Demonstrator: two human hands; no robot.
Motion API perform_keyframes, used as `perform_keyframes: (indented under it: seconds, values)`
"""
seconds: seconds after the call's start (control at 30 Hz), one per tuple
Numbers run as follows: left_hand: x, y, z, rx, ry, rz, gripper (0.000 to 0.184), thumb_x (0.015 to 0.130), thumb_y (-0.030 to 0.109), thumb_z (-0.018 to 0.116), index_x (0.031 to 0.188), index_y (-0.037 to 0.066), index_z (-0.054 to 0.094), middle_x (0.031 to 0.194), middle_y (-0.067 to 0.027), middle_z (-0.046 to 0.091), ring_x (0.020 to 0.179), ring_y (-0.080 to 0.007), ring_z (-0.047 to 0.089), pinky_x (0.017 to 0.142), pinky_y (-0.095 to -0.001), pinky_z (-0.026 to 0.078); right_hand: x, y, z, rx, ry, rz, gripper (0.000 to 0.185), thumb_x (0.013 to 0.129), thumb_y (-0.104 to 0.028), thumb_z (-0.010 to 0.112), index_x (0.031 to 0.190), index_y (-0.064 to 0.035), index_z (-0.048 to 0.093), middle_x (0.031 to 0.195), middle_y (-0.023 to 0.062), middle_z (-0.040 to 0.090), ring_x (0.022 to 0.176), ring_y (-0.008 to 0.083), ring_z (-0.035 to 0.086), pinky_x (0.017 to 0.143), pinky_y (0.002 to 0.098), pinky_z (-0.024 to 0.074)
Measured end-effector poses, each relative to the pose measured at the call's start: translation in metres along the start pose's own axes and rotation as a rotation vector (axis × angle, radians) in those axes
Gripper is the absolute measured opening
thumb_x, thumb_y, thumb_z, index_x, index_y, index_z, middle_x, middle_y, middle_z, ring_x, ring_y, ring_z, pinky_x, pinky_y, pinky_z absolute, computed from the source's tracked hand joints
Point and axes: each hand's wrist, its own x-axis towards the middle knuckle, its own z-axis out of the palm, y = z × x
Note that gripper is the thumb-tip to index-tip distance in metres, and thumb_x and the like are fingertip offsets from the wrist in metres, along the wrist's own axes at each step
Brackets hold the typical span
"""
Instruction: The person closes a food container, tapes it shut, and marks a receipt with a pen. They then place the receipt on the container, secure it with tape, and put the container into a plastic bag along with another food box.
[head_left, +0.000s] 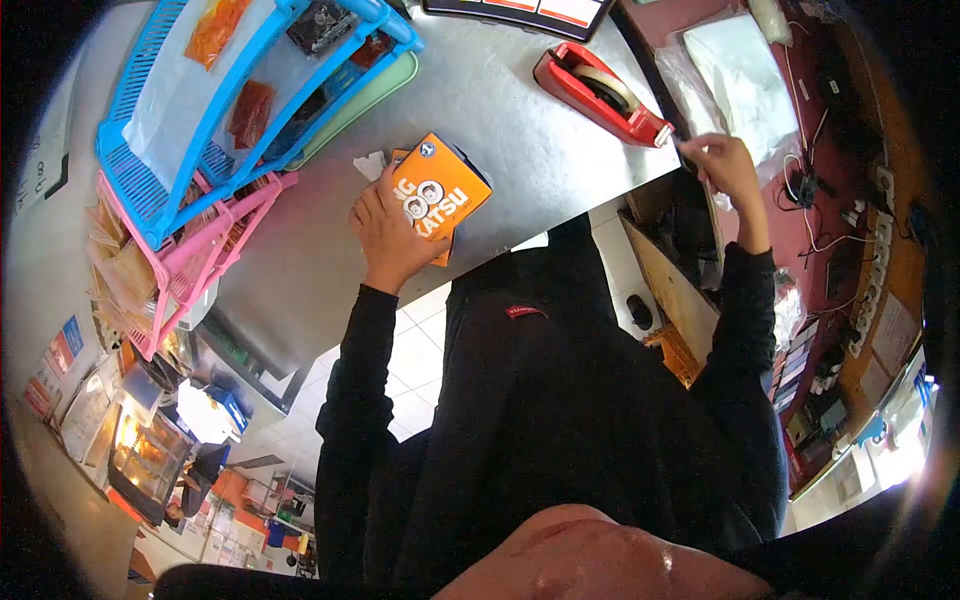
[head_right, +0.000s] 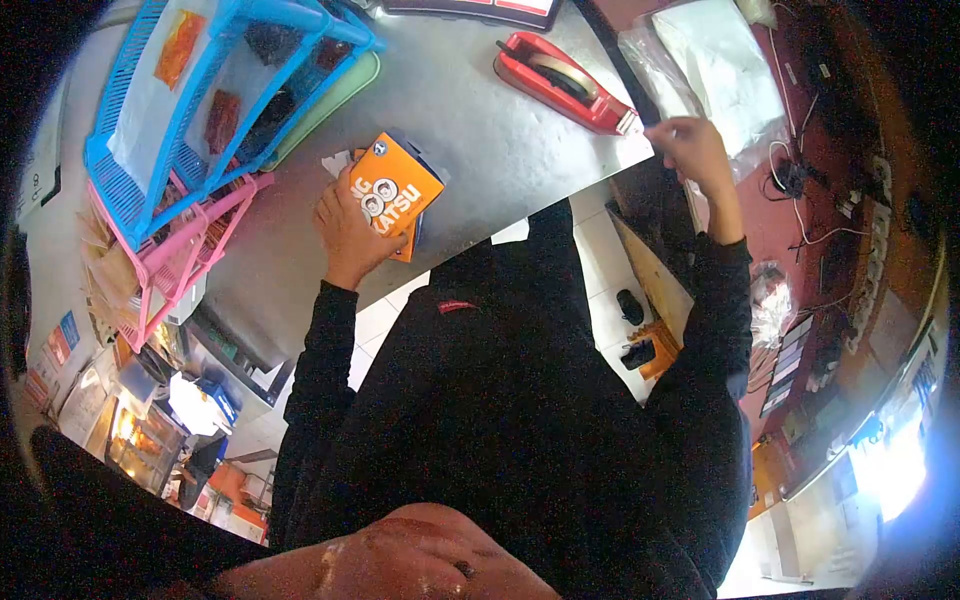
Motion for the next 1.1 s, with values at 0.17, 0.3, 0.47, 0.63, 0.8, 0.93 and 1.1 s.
perform_keyframes:
  seconds: [0.17, 0.3, 0.47, 0.63, 0.8, 0.93, 1.1]
  values:
    - [0.000, -0.003, 0.002, -0.038, -0.004, -0.043, 0.111, 0.045, 0.038, 0.081, 0.137, 0.012, 0.025, 0.112, -0.0158, 0.041, 0.107, -0.0343, 0.039, 0.093, -0.0489, 0.027, 0.021, 0.049, 0.038, -0.143, 0.142, -0.022, 0.030, 0.078, -0.035, 0.068, 0.080, -0.0053, 0.071, 0.055, 0.0068, 0.059, 0.047, 0.0161, 0.057, 0.051, 0.0309, 0.0448]
    - [-0.007, 0.005, 0.004, -0.101, 0.072, -0.090, 0.110, 0.044, 0.037, 0.082, 0.136, 0.012, 0.026, 0.111, -0.0157, 0.041, 0.107, -0.0350, 0.040, 0.092, -0.0504, 0.027, 0.013, 0.030, 0.031, -0.337, 0.200, 0.069, 0.032, 0.076, -0.039, 0.067, 0.080, -0.0068, 0.071, 0.062, 0.0105, 0.064, 0.060, 0.0234, 0.063, 0.057, 0.0328, 0.0472]
    - [-0.018, 0.020, -0.007, -0.198, 0.138, -0.184, 0.110, 0.042, 0.033, 0.082, 0.135, 0.011, 0.026, 0.112, -0.0172, 0.042, 0.107, -0.0368, 0.040, 0.090, -0.0510, 0.027, 0.009, 0.040, 0.046, -0.547, 0.399, 0.142, 0.029, 0.076, -0.036, 0.065, 0.083, -0.0088, 0.071, 0.074, 0.0150, 0.066, 0.071, 0.0303, 0.065, 0.066, 0.0379, 0.0510]
    - [-0.029, 0.032, -0.023, -0.256, 0.237, -0.221, 0.111, 0.040, 0.030, 0.082, 0.134, 0.011, 0.027, 0.113, -0.0163, 0.042, 0.110, -0.0355, 0.039, 0.092, -0.0490, 0.026, -0.011, 0.047, 0.052, -0.180, 0.048, 0.006, 0.029, 0.076, -0.029, 0.068, 0.083, -0.0004, 0.070, 0.069, 0.0131, 0.065, 0.064, 0.0183, 0.065, 0.058, 0.0316, 0.0508]
    - [-0.027, 0.044, -0.030, -0.220, 0.338, -0.228, 0.109, 0.042, 0.034, 0.082, 0.134, 0.009, 0.028, 0.112, -0.0166, 0.042, 0.106, -0.0348, 0.039, 0.090, -0.0482, 0.026, -0.117, -0.131, 0.149, 0.426, -0.319, -0.422, 0.017, 0.085, -0.020, 0.063, 0.088, -0.0049, 0.071, 0.067, -0.0005, 0.063, 0.051, 0.0034, 0.050, 0.044, 0.0202, 0.0373]
    - [-0.029, 0.054, -0.045, -0.212, 0.514, -0.255, 0.109, 0.039, 0.034, 0.084, 0.131, 0.008, 0.030, 0.112, -0.0162, 0.042, 0.105, -0.0329, 0.039, 0.088, -0.0466, 0.024, -0.125, -0.159, 0.191, 0.055, -0.045, -0.512, 0.037, 0.076, -0.032, 0.073, 0.059, -0.0016, 0.062, 0.048, 0.0015, 0.053, 0.041, 0.0059, 0.044, 0.041, 0.0241, 0.0352]
    - [-0.033, 0.015, -0.019, -0.699, 0.318, -0.276, 0.097, 0.050, 0.034, 0.081, 0.128, 0.005, 0.032, 0.109, -0.0156, 0.050, 0.100, -0.0294, 0.050, 0.086, -0.0422, 0.039, -0.101, -0.144, 0.193, -0.004, -0.012, -0.412, 0.050, 0.072, -0.040, 0.076, 0.047, -0.0039, 0.051, 0.043, 0.0006, 0.048, 0.038, 0.0066, 0.041, 0.039, 0.0247, 0.0322]
